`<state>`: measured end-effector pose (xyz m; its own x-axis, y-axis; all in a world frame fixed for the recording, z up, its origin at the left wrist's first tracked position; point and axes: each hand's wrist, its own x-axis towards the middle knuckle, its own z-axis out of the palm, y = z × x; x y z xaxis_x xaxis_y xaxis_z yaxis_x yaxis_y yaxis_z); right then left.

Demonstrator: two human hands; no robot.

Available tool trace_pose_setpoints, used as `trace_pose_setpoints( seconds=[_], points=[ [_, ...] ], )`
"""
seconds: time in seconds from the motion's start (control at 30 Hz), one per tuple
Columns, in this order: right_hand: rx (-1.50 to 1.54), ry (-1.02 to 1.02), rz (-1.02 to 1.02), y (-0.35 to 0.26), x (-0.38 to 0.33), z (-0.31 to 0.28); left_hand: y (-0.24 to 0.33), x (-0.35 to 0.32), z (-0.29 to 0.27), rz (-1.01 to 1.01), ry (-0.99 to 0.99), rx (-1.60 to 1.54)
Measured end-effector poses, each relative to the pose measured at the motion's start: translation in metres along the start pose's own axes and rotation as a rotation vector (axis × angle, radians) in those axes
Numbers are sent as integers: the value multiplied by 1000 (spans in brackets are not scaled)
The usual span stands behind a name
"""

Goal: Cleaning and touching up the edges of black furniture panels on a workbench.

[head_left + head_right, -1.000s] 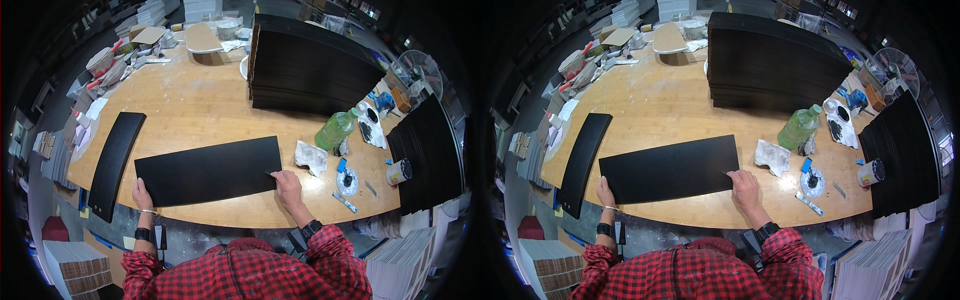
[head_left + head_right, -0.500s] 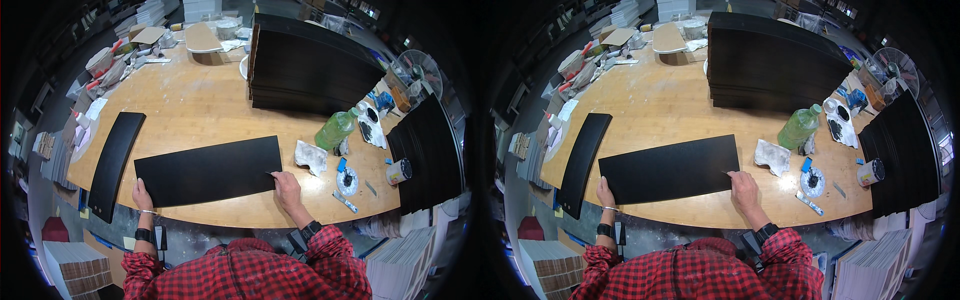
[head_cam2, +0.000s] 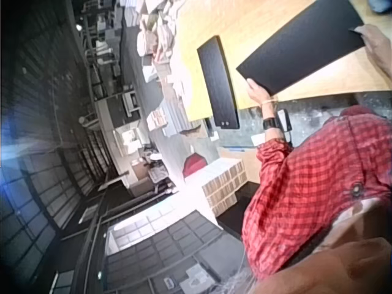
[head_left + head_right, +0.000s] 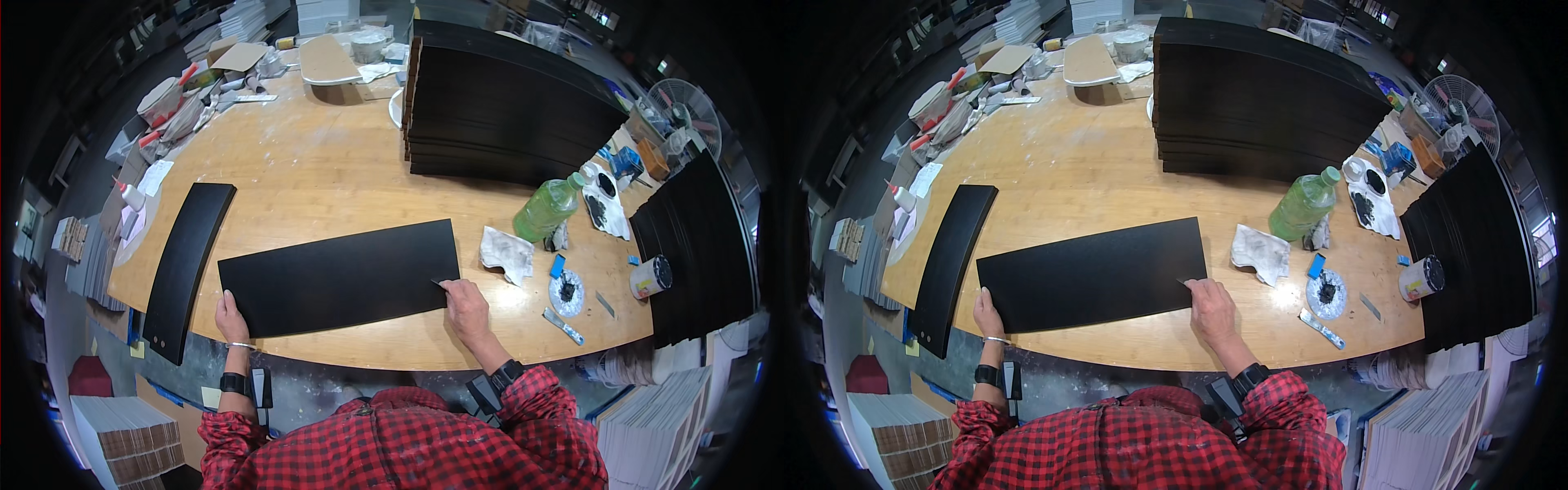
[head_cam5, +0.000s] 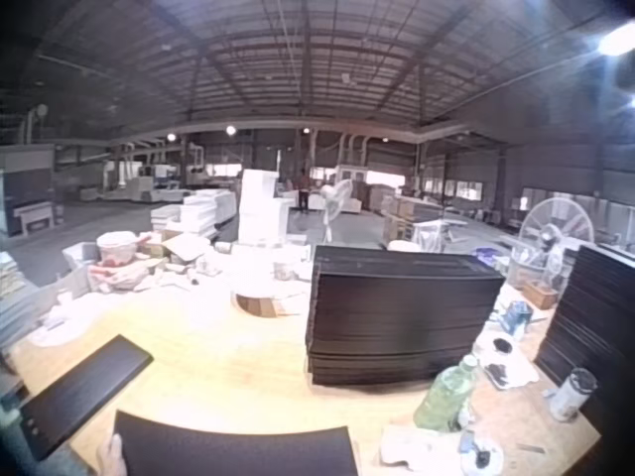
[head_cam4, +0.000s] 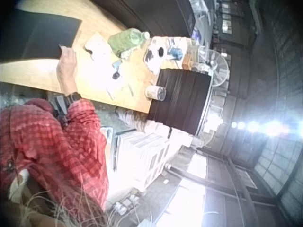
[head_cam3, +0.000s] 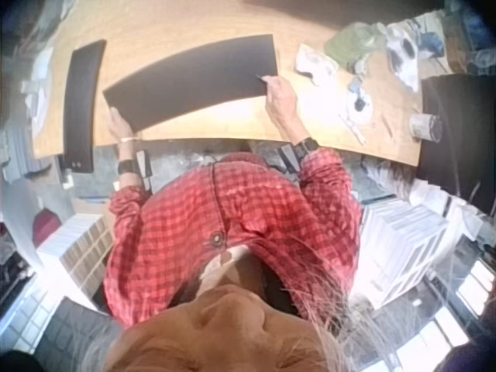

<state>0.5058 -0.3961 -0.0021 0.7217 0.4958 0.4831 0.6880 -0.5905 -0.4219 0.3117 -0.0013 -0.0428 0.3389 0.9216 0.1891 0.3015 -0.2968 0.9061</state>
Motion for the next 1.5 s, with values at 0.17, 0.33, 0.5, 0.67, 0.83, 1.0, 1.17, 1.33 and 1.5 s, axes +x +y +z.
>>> trace_pose_setpoints(
  seconds=[0.17, 0.33, 0.5, 0.67, 0.83, 1.0, 1.17, 1.33, 1.5],
  points=[
    [42, 56, 24, -1, -1, 2, -2, 0, 0, 6, 9, 1],
    [63, 11, -16, -2, -1, 3, -5, 2, 0, -15, -7, 1],
    [173, -74, 12, -11, 3, 1, -2, 1, 0, -20, 7, -31],
    [264, 13, 333, -6, 19, 1, 4, 0, 2, 17, 69, 22],
    [250, 10, 97, -38, 21, 16, 2, -1, 2, 32, 61, 52],
    [254, 74, 123, -34, 36, 23, 2, -3, -5, -22, 35, -32],
    [266, 69, 159, -24, 32, 10, 12, -8, 2, 4, 118, 43],
    [232, 101, 146, -23, 27, 21, 14, -8, -2, 21, 68, -43],
    [244, 128, 284, -15, 39, 14, 15, -8, -3, 10, 50, -132]
  ],
)
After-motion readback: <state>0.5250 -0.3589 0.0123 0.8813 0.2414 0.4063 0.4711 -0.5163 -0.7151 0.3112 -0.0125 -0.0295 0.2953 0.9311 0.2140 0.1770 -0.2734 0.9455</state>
